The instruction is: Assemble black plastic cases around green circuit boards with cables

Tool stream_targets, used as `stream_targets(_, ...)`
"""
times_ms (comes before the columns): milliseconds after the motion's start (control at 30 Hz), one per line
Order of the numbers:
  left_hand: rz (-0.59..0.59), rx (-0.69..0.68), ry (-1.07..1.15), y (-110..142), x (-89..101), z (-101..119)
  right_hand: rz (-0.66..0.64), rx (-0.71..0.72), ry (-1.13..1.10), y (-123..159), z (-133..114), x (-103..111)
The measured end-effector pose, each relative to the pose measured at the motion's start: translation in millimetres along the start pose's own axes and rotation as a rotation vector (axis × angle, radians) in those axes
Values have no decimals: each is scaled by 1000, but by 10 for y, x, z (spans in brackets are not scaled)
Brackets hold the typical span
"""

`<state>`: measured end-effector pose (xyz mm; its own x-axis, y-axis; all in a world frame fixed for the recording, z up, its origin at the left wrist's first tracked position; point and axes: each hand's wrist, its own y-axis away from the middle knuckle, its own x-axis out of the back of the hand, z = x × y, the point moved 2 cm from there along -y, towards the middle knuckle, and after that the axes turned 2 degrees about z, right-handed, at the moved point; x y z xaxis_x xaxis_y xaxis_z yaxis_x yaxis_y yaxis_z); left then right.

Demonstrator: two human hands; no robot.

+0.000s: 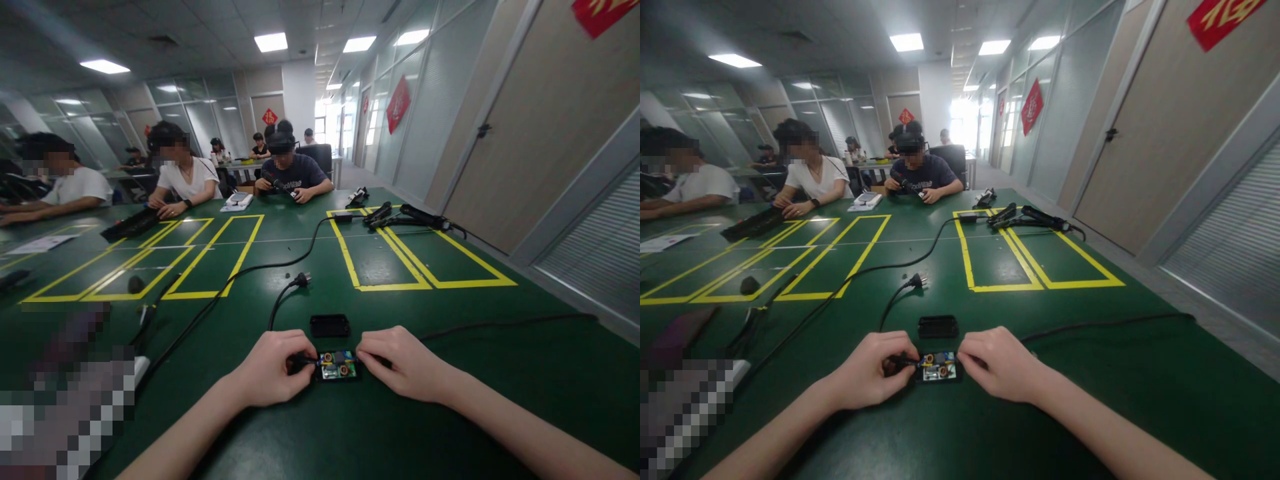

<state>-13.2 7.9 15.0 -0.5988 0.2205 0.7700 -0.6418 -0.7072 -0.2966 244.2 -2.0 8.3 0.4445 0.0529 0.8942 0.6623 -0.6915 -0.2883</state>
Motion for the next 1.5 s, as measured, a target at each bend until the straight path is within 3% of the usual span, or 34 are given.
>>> stream_targets(367,53,-92,-24,26,6,1,56,13,5,22,-33,-11)
stream_targets(667,14,-134,-78,-28,-1,66,81,-15,-8,-3,-36,-2)
stream_targets(1100,3,262,177,-47,-31,-42,75,-202,-168,-31,50,-30)
stream_targets(1333,38,157,59,-48,-38,8,40,-206,-195,-38,50,-18)
stream_targets(1500,26,166,55,-52,-42,39,30,-196,-168,-25,75,-14)
